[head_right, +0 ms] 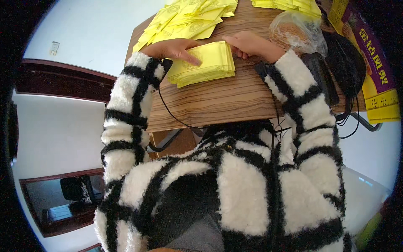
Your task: Folding and organizing yellow paper bags at a desk.
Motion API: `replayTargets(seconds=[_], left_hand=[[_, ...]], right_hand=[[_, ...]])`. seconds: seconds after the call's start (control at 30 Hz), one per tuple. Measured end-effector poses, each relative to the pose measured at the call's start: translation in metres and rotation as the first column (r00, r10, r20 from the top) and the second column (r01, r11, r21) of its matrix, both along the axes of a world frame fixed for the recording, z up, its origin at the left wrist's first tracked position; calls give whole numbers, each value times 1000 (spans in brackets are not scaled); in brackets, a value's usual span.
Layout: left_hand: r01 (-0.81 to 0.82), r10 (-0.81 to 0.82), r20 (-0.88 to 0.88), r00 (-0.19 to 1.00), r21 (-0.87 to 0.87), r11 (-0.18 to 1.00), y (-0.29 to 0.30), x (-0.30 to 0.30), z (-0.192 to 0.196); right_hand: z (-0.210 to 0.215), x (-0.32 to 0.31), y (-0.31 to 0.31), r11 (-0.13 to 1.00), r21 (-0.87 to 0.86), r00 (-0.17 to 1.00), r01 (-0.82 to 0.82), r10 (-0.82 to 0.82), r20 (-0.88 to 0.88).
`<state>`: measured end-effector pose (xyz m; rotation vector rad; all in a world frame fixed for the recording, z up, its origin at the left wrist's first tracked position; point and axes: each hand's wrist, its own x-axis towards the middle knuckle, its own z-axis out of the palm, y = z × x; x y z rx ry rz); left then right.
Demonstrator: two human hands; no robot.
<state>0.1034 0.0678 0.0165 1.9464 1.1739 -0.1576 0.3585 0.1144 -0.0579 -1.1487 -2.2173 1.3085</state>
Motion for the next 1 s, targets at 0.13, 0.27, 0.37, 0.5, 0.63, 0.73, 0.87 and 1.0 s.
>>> replayTargets(seconds=[0.13,0.27,0.37,0.5,0.63,0.73,0.87,1.0], left_hand=[[-20,19,-66,998,-21,1000,-2,10,1],[-99,84,-128,988,-118,988,-4,21,4],[19,-11,-104,995,74,997,-1,17,-14],[113,-78,-121,990,317,942,-23,38,0],[58,78,-274,959,458,887,-66,64,34],[-10,222,-328,918,542,840,-84,77,45],[-22,295,-272,916,701,713,-82,71,24],[91,158,-206,966,837,540,-74,55,-5]], right_hand=[[-4,4,5,999,-35,1000,17,-18,-20],[-4,8,6,997,-60,997,45,-49,-51],[0,8,9,998,-45,997,38,-41,-66],[-1,17,10,996,-79,994,36,-44,-99],[5,21,8,998,-51,992,28,-34,-119],[6,22,8,999,-25,989,46,-49,-138],[5,24,8,996,-5,981,87,-87,-172],[8,22,5,994,21,980,109,-104,-171]])
